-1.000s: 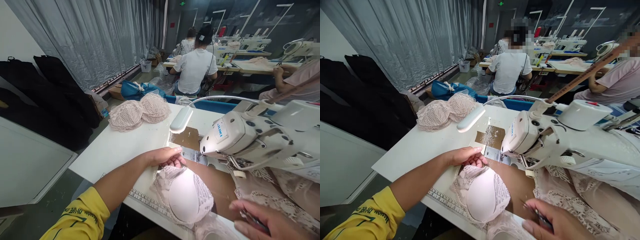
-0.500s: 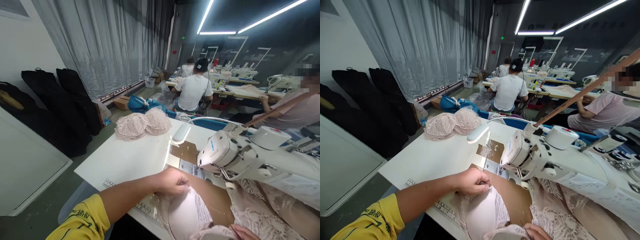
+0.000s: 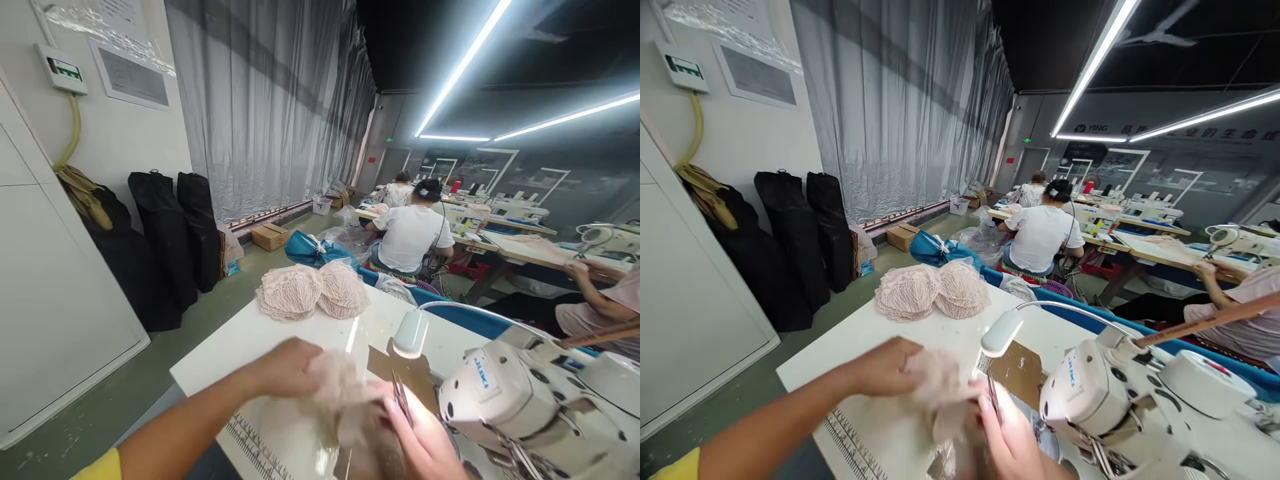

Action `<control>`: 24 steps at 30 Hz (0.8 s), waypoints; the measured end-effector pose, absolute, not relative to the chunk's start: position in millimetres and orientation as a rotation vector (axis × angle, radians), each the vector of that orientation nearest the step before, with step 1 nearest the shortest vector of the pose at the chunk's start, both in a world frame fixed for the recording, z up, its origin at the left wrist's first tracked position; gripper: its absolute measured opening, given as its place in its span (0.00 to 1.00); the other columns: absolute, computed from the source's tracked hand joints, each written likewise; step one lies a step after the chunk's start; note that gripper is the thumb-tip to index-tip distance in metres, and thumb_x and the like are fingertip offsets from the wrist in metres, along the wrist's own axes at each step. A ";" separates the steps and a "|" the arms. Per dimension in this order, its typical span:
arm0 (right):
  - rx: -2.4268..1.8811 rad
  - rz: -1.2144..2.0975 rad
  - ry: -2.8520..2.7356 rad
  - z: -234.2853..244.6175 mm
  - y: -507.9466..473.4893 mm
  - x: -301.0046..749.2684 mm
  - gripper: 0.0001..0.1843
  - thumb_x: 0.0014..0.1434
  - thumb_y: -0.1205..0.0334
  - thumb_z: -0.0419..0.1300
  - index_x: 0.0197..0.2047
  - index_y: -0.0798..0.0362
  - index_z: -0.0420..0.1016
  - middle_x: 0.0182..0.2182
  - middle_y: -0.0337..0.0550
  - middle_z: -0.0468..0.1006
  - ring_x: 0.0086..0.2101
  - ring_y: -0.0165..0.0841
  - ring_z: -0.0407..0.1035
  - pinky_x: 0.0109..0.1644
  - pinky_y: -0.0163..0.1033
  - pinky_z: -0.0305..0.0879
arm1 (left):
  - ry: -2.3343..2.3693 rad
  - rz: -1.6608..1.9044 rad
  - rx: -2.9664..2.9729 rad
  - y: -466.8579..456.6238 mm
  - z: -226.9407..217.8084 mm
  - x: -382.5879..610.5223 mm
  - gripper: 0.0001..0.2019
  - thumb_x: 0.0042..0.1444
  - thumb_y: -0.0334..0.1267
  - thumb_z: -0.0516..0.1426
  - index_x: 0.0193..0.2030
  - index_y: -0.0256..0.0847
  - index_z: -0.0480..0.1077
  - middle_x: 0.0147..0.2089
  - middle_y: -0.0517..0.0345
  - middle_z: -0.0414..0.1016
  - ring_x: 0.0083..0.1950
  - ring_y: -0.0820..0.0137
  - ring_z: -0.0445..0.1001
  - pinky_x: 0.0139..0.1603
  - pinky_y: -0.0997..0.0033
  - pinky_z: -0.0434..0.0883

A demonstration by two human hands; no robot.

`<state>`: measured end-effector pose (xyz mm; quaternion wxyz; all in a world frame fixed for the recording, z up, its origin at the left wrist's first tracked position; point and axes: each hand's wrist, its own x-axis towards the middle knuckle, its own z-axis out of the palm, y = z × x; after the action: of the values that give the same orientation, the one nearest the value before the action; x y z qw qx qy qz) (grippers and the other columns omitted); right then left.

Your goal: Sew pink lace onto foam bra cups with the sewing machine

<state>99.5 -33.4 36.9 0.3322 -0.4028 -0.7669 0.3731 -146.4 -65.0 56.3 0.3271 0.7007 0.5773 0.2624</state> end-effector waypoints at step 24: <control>-0.885 0.422 -2.429 31.3 -9.3 122.8 0.14 0.61 0.65 0.47 0.41 0.48 0.73 0.35 0.42 0.80 0.36 0.35 0.76 0.38 0.38 0.74 | 1.983 0.777 2.270 38.7 29.7 -233.6 0.46 0.45 0.53 0.63 0.68 0.38 0.51 0.71 0.44 0.45 0.72 0.48 0.42 0.69 0.47 0.47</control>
<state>122.8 -9.3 31.3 0.2582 -0.3265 -0.8958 0.1557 -233.6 38.7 29.7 0.0144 0.7292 0.6371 0.2495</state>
